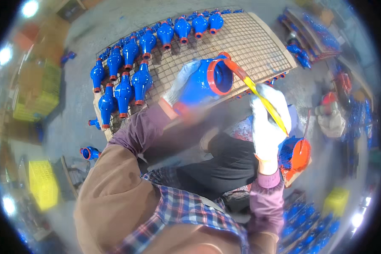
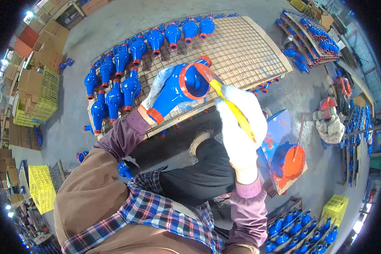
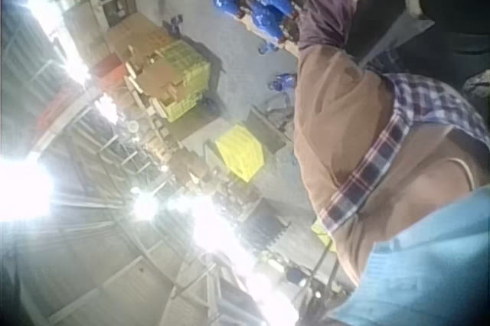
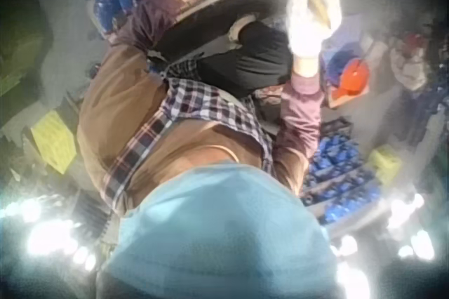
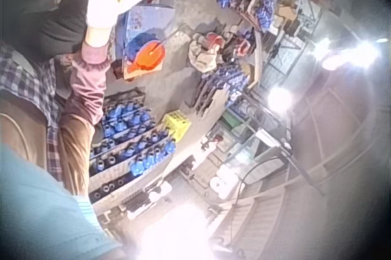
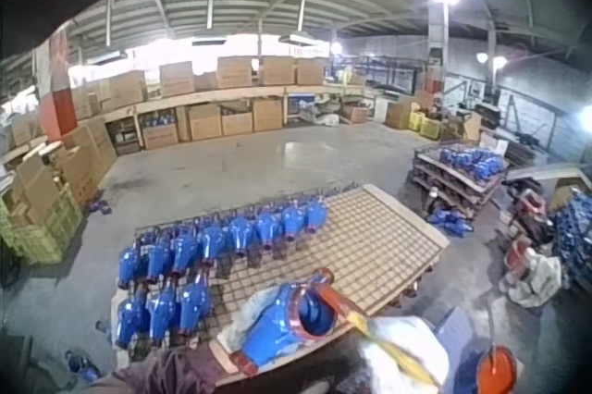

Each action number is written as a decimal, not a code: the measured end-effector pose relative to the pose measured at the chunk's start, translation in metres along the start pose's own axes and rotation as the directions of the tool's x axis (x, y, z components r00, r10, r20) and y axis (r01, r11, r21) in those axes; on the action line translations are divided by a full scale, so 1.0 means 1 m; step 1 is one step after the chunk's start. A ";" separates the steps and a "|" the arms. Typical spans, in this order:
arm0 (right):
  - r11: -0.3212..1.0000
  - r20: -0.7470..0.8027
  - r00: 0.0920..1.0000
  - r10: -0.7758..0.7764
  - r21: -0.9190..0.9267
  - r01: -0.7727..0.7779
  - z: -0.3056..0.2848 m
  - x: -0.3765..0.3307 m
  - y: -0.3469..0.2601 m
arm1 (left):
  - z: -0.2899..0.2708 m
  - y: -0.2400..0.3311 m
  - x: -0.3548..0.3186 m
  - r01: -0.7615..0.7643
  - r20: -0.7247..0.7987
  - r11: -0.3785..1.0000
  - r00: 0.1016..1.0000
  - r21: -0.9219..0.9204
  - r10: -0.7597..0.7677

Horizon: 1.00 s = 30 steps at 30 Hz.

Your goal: Painting blue metal parts with orange paint using a brush and a spray can.

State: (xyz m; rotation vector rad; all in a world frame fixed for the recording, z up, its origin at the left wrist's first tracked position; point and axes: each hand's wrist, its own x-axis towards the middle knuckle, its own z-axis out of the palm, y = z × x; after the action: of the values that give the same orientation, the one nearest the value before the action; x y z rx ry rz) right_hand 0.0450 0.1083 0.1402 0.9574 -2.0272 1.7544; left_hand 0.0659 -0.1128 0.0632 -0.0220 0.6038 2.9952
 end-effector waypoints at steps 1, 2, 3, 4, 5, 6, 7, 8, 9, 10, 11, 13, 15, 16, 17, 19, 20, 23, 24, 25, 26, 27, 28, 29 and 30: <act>1.000 0.011 1.000 -0.021 0.010 0.021 0.005 0.005 0.001 | 0.000 -0.001 0.001 0.003 -0.015 1.000 1.000 0.022 -0.003; 0.997 0.044 0.996 -0.071 0.018 0.070 0.011 0.009 0.003 | 0.000 -0.003 0.002 -0.129 0.019 0.925 0.991 0.356 0.130; 0.993 0.066 0.991 -0.114 0.025 0.113 0.014 0.011 0.004 | 0.001 -0.004 0.002 -0.245 0.095 0.727 0.966 0.642 0.242; 0.993 0.096 0.991 -0.095 0.082 0.087 0.016 0.011 0.004 | 0.002 -0.005 0.003 -0.330 0.202 0.432 0.927 0.839 0.316; 0.992 0.088 0.991 -0.098 0.088 0.091 0.016 0.010 0.003 | 0.003 -0.006 0.003 -0.374 0.327 0.080 0.881 0.924 0.342; 0.993 0.131 0.984 -0.122 0.018 0.120 0.016 0.008 0.001 | 0.005 -0.005 0.003 -0.379 0.391 -0.104 0.858 0.919 0.331; 0.990 0.167 0.978 -0.125 -0.050 0.135 0.016 0.007 0.000 | 0.005 -0.005 0.002 -0.373 0.454 -0.284 0.832 0.883 0.319; 0.985 0.214 0.966 -0.144 -0.067 0.162 0.014 0.005 -0.004 | 0.006 -0.004 0.002 -0.377 0.403 -0.143 0.853 0.915 0.331; 0.966 0.237 0.953 -0.190 -0.129 0.225 0.014 0.003 -0.006 | 0.006 -0.004 0.001 -0.372 0.350 0.003 0.875 0.928 0.335; 0.946 0.296 0.934 -0.200 -0.189 0.263 0.012 0.002 -0.009 | 0.005 -0.002 0.001 -0.403 0.336 0.148 0.878 0.903 0.342; 0.927 0.348 0.919 -0.188 -0.248 0.283 0.009 0.002 -0.012 | 0.004 -0.001 0.000 -0.358 0.295 0.146 0.896 0.922 0.333; 0.948 0.360 0.913 -0.192 -0.172 0.267 0.005 0.002 -0.015 | -0.001 0.004 -0.002 -0.034 0.128 0.997 0.991 -0.069 0.043; 0.902 0.366 0.901 -0.231 -0.268 0.340 -0.008 0.002 -0.016 | -0.008 0.006 0.001 -0.381 0.141 0.764 0.921 0.520 0.364; 0.921 0.340 0.925 -0.171 -0.278 0.272 -0.021 0.001 -0.017 | -0.013 0.014 -0.003 -0.192 -0.008 0.934 0.979 0.302 0.205; 0.891 0.291 0.944 -0.156 -0.372 0.262 -0.030 -0.001 -0.014 | -0.019 0.020 -0.006 -0.006 -0.178 0.999 0.984 0.037 0.013; 0.907 0.062 0.998 -0.002 -0.420 0.027 -0.058 -0.011 -0.010 | -0.032 0.032 -0.008 -0.025 -0.078 0.995 0.996 0.094 0.032; 0.882 0.013 1.000 -0.021 -0.471 0.025 -0.076 -0.015 -0.007 | -0.040 0.036 -0.008 -0.007 -0.243 0.964 0.967 0.265 0.073; 0.848 -0.322 0.947 0.001 -0.502 -0.172 -0.133 -0.033 0.003 | -0.071 0.060 0.002 0.093 -0.427 0.794 0.877 0.601 0.220; 0.852 -0.433 0.900 0.048 -0.453 -0.263 -0.152 -0.046 -0.001 | -0.083 0.066 0.009 0.214 -0.499 0.609 0.794 0.764 0.346; 0.793 -0.485 0.874 -0.017 -0.539 -0.284 -0.169 -0.058 -0.006 | -0.094 0.074 0.015 0.348 -0.506 0.379 0.703 0.857 0.499; 0.692 -0.565 0.825 -0.002 -0.597 -0.407 -0.186 -0.070 -0.013 | -0.105 0.079 0.018 0.356 -0.511 0.380 0.712 0.854 0.481; 0.741 -0.650 0.752 0.109 -0.452 -0.497 -0.200 -0.084 -0.021 | -0.114 0.085 0.023 0.471 -0.462 0.139 0.689 0.871 0.558; 0.747 -0.618 0.785 0.031 -0.508 -0.429 -0.211 -0.096 -0.029 | -0.120 0.088 0.027 0.558 -0.386 -0.106 0.687 0.823 0.615; 0.790 -0.601 0.799 0.030 -0.476 -0.387 -0.223 -0.109 -0.041 | -0.123 0.091 0.030 0.599 -0.351 -0.270 0.715 0.754 0.605; 0.755 -0.630 0.776 0.034 -0.492 -0.433 -0.234 -0.119 -0.054 | -0.123 0.092 0.034 0.629 -0.307 -0.433 0.733 0.645 0.608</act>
State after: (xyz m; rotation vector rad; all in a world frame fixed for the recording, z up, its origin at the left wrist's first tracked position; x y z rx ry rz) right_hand 0.1207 0.3649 0.1585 -0.0864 -2.0982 1.1089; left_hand 0.0236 -0.2418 -0.0159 -1.0509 2.9611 0.6713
